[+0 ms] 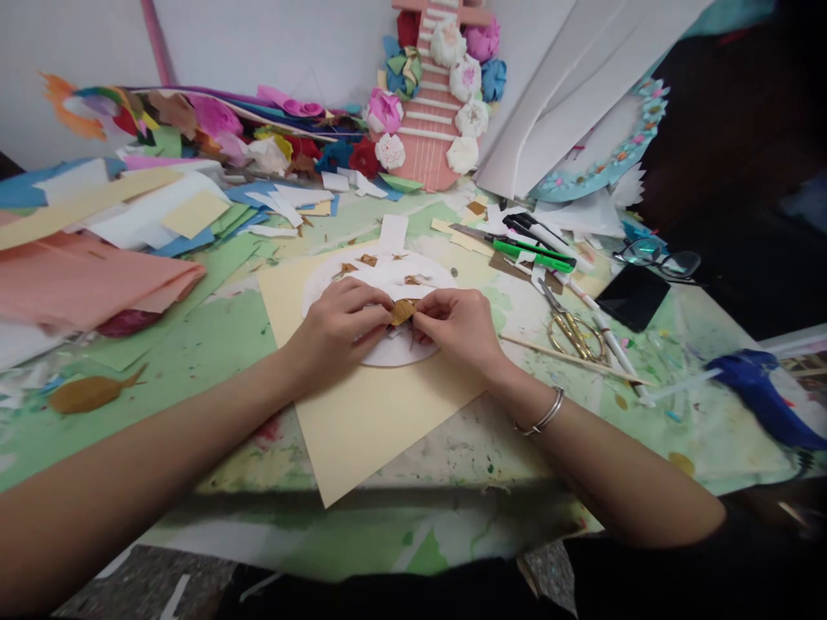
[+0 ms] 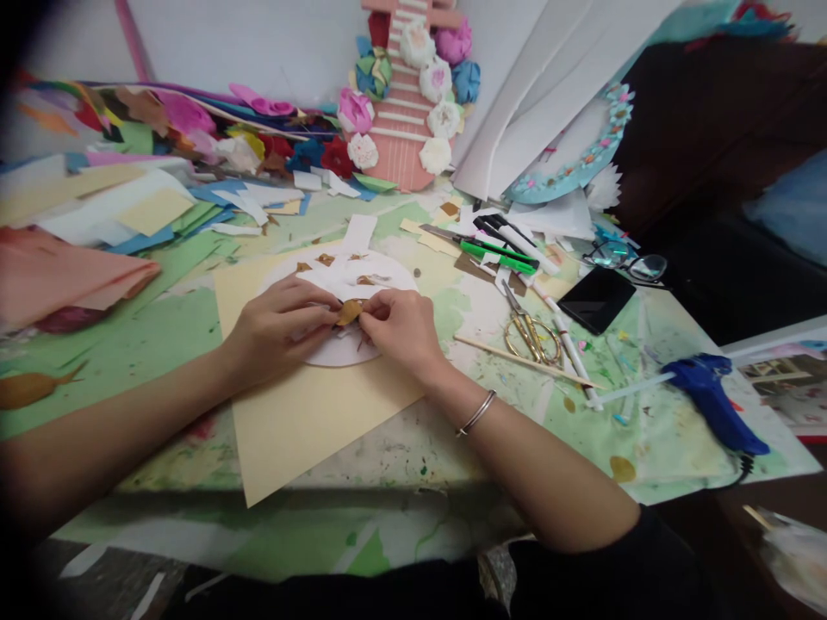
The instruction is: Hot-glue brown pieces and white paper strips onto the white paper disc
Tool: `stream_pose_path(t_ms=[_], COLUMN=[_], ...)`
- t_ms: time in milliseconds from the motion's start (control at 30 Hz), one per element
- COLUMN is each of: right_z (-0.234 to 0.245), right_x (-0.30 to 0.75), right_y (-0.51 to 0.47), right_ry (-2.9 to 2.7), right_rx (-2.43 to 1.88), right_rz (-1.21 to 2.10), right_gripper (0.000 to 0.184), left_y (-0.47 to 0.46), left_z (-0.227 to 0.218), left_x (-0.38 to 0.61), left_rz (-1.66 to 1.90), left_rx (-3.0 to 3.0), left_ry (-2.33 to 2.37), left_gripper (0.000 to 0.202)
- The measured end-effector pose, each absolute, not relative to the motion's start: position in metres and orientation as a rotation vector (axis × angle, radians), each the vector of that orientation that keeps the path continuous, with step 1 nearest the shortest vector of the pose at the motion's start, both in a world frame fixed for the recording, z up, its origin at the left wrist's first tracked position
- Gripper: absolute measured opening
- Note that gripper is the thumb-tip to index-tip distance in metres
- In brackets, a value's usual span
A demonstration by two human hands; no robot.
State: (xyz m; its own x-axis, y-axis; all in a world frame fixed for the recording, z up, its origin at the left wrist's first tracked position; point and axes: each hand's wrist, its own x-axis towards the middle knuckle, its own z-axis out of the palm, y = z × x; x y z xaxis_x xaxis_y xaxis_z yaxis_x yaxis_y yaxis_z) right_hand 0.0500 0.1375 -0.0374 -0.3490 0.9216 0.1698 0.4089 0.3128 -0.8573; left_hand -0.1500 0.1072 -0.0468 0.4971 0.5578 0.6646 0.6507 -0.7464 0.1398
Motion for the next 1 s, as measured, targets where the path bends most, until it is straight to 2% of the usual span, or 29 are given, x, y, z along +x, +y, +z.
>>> stream_pose_path(t_ms=[133,400,667,1000], right_z=[-0.035,-0.028,-0.039,-0.048], right_x=[0.059,0.062,0.058,0.05], right_y=[0.141,0.134,0.14,0.14], right_ry=[-1.869,-2.016,-2.179,-2.14], right_rx=[-1.115,-0.967,-0.874,-0.846], right_rz=[1.019,0.631,0.511,0.479], right_gripper=[0.009,0.019,0.027,0.022], left_y=[0.107,0.104,0.105,0.108], left_z=[-0.047,-0.044,-0.048,-0.054], left_x=[-0.152,-0.147,-0.146,-0.14], left_rz=[-0.924,-0.875,-1.026,-1.197], left_rx=[-2.564,-2.537,-2.546,-2.485], left_ry=[-0.976,-0.983,-1.076,-1.123], left_gripper=[0.012,0.006,0.012,0.005])
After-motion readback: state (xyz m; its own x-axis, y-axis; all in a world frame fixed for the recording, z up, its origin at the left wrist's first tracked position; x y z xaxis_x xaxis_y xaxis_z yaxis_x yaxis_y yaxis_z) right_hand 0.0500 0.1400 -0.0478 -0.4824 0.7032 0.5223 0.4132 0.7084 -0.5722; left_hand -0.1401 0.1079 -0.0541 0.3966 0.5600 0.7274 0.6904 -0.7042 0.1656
